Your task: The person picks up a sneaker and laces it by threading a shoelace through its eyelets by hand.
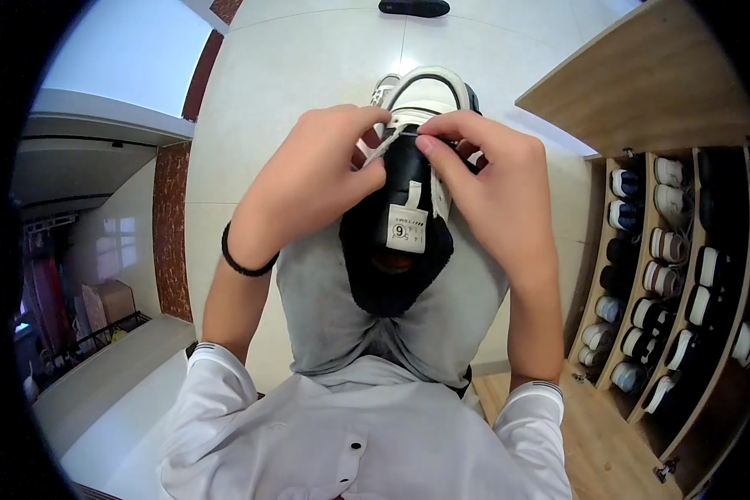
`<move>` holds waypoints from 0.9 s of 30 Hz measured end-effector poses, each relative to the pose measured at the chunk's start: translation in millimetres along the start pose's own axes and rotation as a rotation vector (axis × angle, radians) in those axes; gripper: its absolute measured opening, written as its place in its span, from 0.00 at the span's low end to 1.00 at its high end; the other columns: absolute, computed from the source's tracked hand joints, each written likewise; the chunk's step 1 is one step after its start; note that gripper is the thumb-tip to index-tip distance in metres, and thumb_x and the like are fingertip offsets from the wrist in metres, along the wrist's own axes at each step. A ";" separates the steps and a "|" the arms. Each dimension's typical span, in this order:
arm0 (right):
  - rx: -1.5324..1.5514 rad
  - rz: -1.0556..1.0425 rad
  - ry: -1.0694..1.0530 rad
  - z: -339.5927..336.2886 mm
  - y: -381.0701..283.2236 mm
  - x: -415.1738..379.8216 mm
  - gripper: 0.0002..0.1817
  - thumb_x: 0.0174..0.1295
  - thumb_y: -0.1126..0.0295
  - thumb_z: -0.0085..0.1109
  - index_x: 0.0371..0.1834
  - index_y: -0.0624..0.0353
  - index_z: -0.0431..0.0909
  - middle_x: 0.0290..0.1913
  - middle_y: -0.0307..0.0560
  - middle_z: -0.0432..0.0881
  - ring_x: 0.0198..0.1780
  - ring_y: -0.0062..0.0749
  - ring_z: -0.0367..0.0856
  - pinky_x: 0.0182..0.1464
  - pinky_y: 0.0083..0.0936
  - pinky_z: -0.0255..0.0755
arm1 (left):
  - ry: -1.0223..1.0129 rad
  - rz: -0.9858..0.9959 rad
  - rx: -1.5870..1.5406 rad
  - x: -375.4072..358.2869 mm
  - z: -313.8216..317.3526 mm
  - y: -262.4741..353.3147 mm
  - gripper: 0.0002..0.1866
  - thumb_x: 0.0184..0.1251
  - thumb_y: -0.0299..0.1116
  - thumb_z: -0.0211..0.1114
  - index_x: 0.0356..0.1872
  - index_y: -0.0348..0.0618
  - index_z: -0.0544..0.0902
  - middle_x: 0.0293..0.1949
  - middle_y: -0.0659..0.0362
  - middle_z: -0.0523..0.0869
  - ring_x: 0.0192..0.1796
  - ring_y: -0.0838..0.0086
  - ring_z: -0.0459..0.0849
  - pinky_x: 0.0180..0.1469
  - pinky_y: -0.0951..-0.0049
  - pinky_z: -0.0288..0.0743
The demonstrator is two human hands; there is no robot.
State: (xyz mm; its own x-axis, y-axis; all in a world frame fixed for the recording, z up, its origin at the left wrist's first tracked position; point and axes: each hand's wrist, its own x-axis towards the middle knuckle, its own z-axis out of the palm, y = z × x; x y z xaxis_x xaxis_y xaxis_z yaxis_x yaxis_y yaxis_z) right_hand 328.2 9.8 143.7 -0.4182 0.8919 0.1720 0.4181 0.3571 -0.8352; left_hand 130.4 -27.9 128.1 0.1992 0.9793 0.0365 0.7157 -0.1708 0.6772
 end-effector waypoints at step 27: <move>-0.336 -0.257 0.316 52.9 -5.2 -36.4 0.06 0.55 0.76 0.72 0.37 0.59 0.87 0.33 0.43 0.83 0.34 0.35 0.81 0.41 0.29 0.69 | 0.424 -0.070 -0.210 -61.6 26.9 26.4 0.22 0.57 0.24 0.67 0.56 0.39 0.85 0.33 0.54 0.82 0.30 0.60 0.83 0.34 0.61 0.76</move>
State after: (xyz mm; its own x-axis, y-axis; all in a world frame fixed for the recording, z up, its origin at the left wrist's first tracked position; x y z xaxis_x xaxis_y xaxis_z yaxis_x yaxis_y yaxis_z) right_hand 298.6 -39.3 114.1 -0.2997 0.7855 0.5415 0.5911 0.5984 -0.5409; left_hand 155.0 -95.6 124.0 -0.1665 0.9533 0.2520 0.5580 -0.1196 0.8212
